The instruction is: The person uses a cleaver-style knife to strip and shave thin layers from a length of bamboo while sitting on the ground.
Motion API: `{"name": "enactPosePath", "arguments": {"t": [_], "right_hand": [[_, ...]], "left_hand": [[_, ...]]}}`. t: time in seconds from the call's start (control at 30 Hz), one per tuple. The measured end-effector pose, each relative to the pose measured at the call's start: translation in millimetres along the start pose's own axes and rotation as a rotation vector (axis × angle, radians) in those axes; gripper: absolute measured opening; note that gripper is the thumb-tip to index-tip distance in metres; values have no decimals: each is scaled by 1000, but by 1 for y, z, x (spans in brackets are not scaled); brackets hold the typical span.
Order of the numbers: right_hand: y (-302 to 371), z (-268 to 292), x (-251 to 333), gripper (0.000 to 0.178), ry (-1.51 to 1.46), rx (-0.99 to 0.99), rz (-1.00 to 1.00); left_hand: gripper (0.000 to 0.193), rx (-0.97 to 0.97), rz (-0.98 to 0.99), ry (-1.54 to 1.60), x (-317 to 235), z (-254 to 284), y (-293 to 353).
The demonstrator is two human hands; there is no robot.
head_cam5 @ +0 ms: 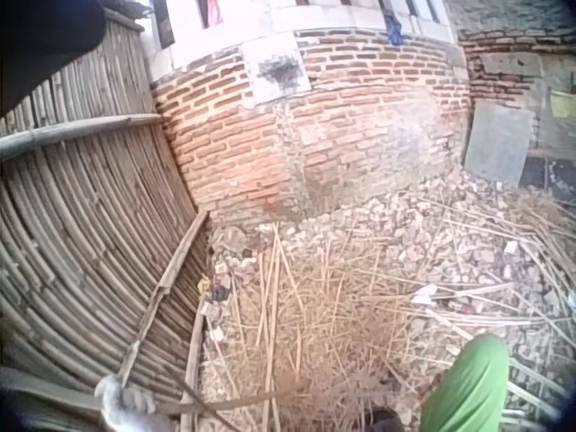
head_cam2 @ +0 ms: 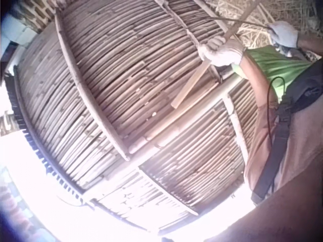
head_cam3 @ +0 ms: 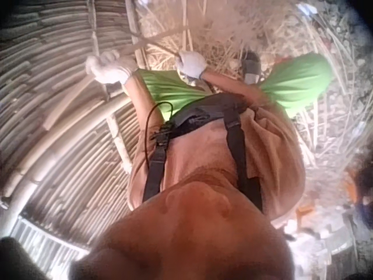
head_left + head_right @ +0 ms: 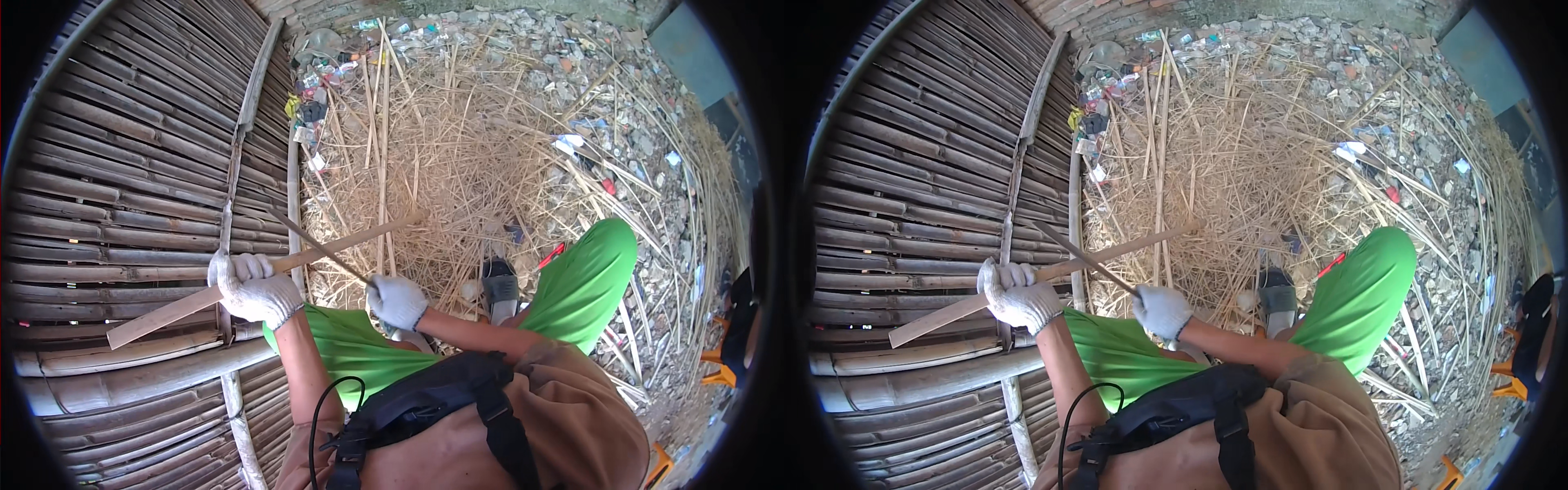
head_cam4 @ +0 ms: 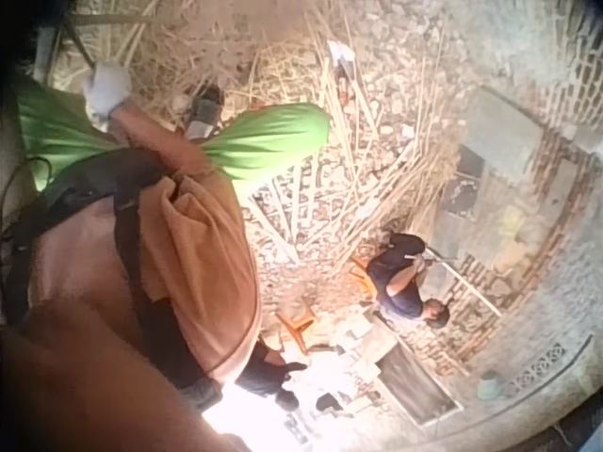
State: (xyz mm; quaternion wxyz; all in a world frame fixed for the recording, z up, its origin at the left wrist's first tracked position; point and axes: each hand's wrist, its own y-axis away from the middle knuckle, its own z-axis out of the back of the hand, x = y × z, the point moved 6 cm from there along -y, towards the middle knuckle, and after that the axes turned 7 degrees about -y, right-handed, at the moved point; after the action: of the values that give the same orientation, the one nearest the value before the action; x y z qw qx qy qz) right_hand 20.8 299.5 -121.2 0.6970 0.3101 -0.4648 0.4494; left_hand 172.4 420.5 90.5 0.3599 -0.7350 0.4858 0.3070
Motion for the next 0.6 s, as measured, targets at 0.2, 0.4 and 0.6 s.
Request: {"name": "enactPosePath", "arguments": {"t": [0.2,0.4,0.6], "right_hand": [[20,42,-225,43,115,88,-579],[27,37,-192,46,143,-57,-460],[18,30,-169,50,24,19,-611]], "left_hand": [[12,-104,33,-17,24,8,-24],[13,-117,107,-23,38,10,-68],[38,568,235,323,30,-47,-44]]}}
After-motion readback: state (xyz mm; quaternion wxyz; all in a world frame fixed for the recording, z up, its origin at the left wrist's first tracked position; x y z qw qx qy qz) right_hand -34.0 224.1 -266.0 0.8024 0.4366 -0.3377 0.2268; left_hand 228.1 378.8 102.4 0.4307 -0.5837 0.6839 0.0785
